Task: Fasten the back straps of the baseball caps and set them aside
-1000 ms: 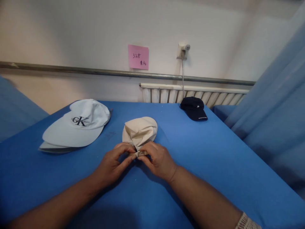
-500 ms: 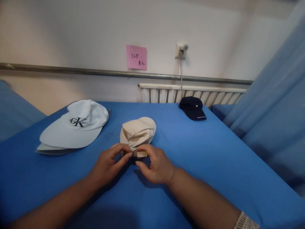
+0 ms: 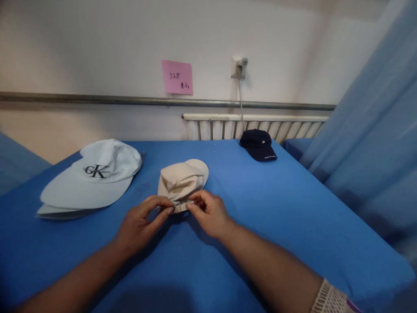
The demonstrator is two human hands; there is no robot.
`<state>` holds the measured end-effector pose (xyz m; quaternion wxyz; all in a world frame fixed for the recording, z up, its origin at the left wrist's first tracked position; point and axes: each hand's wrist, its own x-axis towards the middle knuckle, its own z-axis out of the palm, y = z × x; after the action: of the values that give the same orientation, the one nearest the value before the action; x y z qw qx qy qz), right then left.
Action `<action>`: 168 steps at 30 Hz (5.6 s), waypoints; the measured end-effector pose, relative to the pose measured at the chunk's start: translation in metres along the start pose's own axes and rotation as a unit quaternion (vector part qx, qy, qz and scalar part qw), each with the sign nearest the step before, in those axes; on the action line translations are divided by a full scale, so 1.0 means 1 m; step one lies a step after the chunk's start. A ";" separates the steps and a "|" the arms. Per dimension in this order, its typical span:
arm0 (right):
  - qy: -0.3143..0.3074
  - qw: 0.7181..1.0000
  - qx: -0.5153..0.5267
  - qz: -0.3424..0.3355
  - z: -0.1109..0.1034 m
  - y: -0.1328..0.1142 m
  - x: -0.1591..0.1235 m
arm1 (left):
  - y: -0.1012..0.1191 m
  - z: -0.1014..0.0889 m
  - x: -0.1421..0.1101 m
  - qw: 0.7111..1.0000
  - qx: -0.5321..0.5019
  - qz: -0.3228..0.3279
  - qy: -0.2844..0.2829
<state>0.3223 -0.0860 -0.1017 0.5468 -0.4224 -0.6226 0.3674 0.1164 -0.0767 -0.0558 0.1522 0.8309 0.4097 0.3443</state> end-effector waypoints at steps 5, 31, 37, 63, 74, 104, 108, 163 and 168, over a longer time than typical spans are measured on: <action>0.004 1.000 0.004 -0.007 0.004 0.000 -0.002 | 0.001 -0.002 0.001 0.996 0.048 0.062 -0.040; 0.095 0.992 -0.058 -0.051 -0.007 0.012 0.003 | 0.001 -0.002 0.004 0.991 0.116 0.049 -0.031; -0.007 0.951 -0.221 -0.217 -0.003 -0.007 -0.003 | -0.007 -0.003 0.007 0.998 0.053 -0.013 -0.021; -0.005 0.883 -0.333 -0.332 0.008 -0.012 -0.002 | 0.011 0.004 0.000 0.999 -0.019 0.026 0.039; 0.040 0.938 -0.236 -0.252 0.003 -0.001 -0.005 | -0.002 -0.001 0.000 0.996 -0.034 -0.061 0.049; 0.018 0.884 -0.373 -0.279 0.009 -0.014 -0.002 | 0.012 -0.004 0.005 0.983 -0.109 -0.148 0.012; 0.040 0.875 -0.372 -0.307 0.008 -0.014 0.000 | 0.016 -0.007 0.009 0.973 -0.162 -0.163 -0.008; -0.004 0.895 -0.302 -0.329 -0.017 -0.019 0.000 | 0.015 -0.014 0.000 0.971 0.112 0.207 -0.040; -0.040 0.887 -0.323 -0.327 -0.018 -0.022 -0.001 | 0.013 -0.012 0.001 0.968 0.122 0.218 -0.015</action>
<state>0.3376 -0.0950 -0.0793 0.4443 -0.3327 -0.8310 -0.0369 0.1156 -0.0838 -0.0397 -0.0230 0.9175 0.2552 0.3043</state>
